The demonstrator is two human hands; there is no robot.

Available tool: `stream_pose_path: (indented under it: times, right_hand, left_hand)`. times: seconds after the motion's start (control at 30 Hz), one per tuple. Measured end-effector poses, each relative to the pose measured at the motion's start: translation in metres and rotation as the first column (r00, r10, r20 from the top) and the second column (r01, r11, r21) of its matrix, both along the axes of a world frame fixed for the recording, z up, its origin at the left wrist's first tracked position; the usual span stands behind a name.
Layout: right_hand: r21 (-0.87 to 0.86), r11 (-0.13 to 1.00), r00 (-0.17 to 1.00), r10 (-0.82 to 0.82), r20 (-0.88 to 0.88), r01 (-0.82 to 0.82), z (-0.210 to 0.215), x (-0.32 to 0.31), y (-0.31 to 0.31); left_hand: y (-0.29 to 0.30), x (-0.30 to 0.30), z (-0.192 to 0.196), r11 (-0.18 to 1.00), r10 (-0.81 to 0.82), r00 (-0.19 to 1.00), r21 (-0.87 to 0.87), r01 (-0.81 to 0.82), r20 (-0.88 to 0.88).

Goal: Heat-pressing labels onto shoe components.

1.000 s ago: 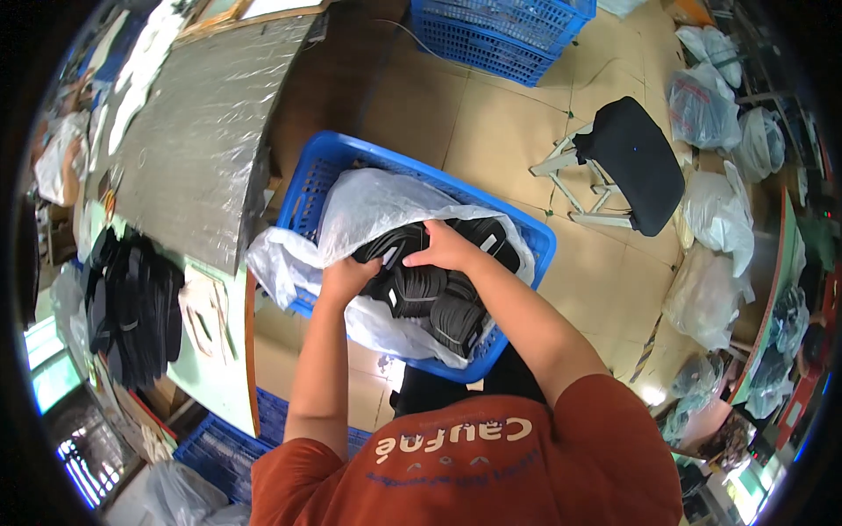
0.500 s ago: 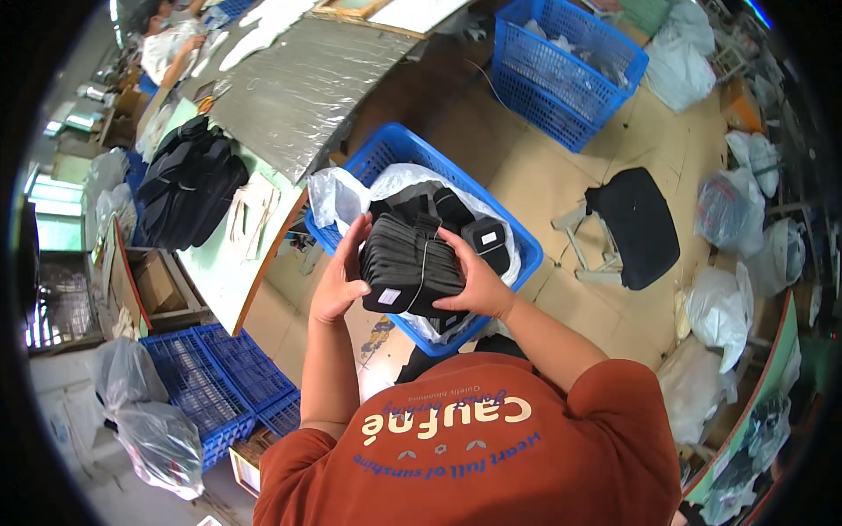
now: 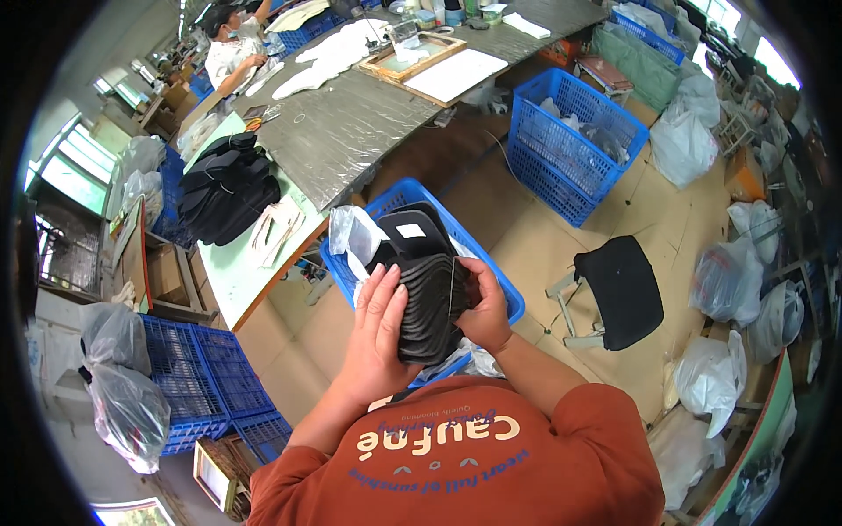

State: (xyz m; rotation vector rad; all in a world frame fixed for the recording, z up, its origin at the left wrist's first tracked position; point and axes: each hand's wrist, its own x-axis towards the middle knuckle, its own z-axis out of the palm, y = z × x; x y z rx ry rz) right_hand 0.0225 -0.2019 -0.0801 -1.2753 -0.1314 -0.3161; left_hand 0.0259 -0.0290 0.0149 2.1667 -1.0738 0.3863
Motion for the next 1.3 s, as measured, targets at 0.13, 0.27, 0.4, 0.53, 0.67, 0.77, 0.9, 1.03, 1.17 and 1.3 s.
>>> stream_pose_path:
  times: [0.13, 0.27, 0.4, 0.53, 0.67, 0.77, 0.9, 1.03, 1.17, 1.3]
  right_hand:
    - [0.081, 0.997, 0.999, -0.010, 0.039, 0.007, 0.006, -0.004, -0.004]
    - [0.104, 0.994, 0.999, -0.030, 0.024, 0.028, 0.002, -0.009, -0.005]
    - [0.072, 0.996, 0.997, -0.058, 0.050, 0.054, 0.004, -0.011, -0.003]
    - [0.233, 0.972, 0.998, -0.029, 0.050, 0.017, 0.010, -0.017, 0.000]
    - [0.263, 0.964, 0.999, -0.037, -0.020, 0.041, 0.009, -0.019, 0.004]
    - [0.305, 0.952, 1.000, -0.016, -0.006, 0.017, 0.006, -0.019, 0.006]
    - [0.315, 0.949, 0.999, -0.001, -0.036, 0.012, 0.009, -0.019, 0.009]
    - [0.288, 0.958, 1.000, 0.002, 0.000, -0.002, 0.007, -0.018, 0.011]
    - [0.298, 0.955, 1.000, 0.010, 0.012, -0.013, 0.003, -0.017, 0.011]
    - [0.280, 0.960, 1.000, 0.008, 0.010, -0.011, 0.005, -0.017, 0.011]
  left_hand:
    - [-0.008, -0.008, 0.007, 0.999, 0.023, 0.994, 0.031, -0.027, 0.110]
    - [-0.012, -0.011, 0.010, 1.000, 0.000, 0.988, -0.013, 0.002, 0.153]
    - [-0.016, -0.013, 0.011, 0.999, -0.010, 0.981, -0.032, 0.017, 0.194]
    - [-0.018, -0.015, 0.012, 0.999, -0.031, 0.977, -0.024, 0.037, 0.213]
    - [-0.017, -0.015, 0.011, 0.998, -0.047, 0.968, -0.032, 0.057, 0.247]
    - [-0.016, -0.016, 0.011, 0.997, -0.048, 0.971, -0.049, 0.061, 0.235]
    - [-0.014, -0.017, 0.010, 0.997, -0.031, 0.972, -0.057, 0.045, 0.232]
    - [-0.013, -0.018, 0.011, 0.998, -0.026, 0.977, -0.056, 0.039, 0.213]
    - [-0.012, -0.019, 0.011, 0.998, -0.026, 0.970, -0.051, 0.039, 0.240]
    - [-0.012, -0.019, 0.010, 0.997, -0.010, 0.969, -0.067, 0.028, 0.245]
